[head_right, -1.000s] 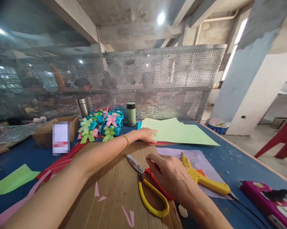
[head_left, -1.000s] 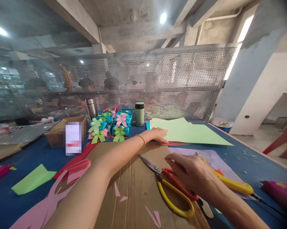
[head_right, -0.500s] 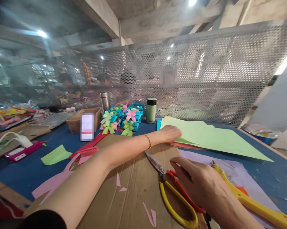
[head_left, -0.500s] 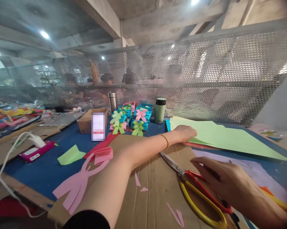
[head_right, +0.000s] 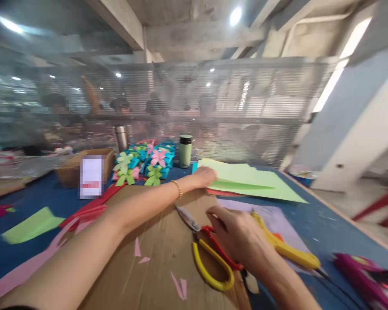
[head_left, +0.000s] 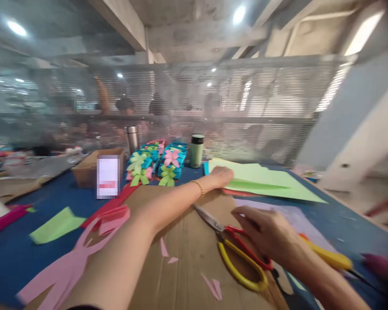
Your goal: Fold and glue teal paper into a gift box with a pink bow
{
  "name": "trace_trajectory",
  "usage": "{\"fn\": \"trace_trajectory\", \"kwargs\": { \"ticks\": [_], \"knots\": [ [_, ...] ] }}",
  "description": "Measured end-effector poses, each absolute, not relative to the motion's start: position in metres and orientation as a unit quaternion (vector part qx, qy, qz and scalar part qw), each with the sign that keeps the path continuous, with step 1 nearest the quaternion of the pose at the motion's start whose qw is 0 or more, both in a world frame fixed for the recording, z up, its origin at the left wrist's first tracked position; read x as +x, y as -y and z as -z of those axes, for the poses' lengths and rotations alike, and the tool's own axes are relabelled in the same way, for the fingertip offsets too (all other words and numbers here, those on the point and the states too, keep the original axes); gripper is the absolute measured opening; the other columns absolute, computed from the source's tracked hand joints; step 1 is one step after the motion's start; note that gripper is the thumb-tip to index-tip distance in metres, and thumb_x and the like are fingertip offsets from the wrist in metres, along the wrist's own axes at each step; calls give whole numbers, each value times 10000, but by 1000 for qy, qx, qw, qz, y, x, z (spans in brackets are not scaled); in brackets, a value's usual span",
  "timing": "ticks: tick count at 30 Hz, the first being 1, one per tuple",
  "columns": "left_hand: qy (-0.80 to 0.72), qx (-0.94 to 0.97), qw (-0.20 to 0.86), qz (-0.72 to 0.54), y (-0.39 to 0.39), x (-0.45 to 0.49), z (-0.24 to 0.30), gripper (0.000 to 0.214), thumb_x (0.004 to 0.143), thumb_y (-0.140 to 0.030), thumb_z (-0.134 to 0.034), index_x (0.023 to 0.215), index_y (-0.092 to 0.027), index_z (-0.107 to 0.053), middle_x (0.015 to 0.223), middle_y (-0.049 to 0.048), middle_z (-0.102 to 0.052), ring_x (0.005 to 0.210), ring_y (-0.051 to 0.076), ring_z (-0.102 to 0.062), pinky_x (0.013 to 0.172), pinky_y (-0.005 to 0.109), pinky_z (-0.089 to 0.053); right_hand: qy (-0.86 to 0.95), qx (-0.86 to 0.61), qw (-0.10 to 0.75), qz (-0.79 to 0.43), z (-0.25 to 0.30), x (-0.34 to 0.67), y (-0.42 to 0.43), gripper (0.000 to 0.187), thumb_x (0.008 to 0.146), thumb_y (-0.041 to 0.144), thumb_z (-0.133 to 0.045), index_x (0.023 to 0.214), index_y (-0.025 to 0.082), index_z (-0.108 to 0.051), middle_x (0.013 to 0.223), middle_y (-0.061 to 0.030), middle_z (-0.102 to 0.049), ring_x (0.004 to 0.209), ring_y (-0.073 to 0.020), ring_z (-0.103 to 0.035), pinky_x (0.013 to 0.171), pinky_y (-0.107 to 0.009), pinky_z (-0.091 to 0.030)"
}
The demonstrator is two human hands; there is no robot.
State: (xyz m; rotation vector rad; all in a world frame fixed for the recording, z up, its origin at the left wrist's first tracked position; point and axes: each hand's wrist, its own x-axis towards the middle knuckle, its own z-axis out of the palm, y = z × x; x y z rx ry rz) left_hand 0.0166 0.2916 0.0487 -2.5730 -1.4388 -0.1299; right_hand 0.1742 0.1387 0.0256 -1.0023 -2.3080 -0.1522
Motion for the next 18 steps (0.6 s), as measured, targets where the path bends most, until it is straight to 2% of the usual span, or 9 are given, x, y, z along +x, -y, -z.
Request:
{"fn": "trace_trajectory", "kwargs": {
  "ticks": [3,8,14,18],
  "knots": [
    [504,-857,91,66,-296,9,-50,359,959,-355,-616,1260,-161,-587,1257,106,-611,1061,237,-636,889,446,-559,887,-375,270,19,-36,170,-129,297,956,253,-435,872,213,-717,633,-24,-672,528,-122,-575,534,-238,-366],
    [531,-837,96,96,-305,-2,-54,348,961,-356,-614,1256,-174,-591,1260,101,-611,1065,235,-634,892,443,-557,880,-397,263,-2,-40,169,-121,248,926,144,-457,834,190,-683,649,-2,-641,540,-102,-482,549,-246,-290],
    [519,-847,62,95,-309,-4,-52,333,966,-357,-605,1250,-184,-597,1271,101,-608,1072,232,-630,901,441,-554,882,-395,257,-11,-32,167,-121,236,919,110,-476,759,188,-632,610,26,-573,535,-91,-399,552,-245,-242],
    [480,-874,27,76,-317,-17,-50,334,967,-359,-602,1252,-184,-597,1272,99,-608,1066,233,-632,898,439,-556,878,-403,257,-9,-37,169,-121,227,918,113,-482,775,188,-642,618,21,-591,543,-93,-420,559,-246,-239]
  ]
}}
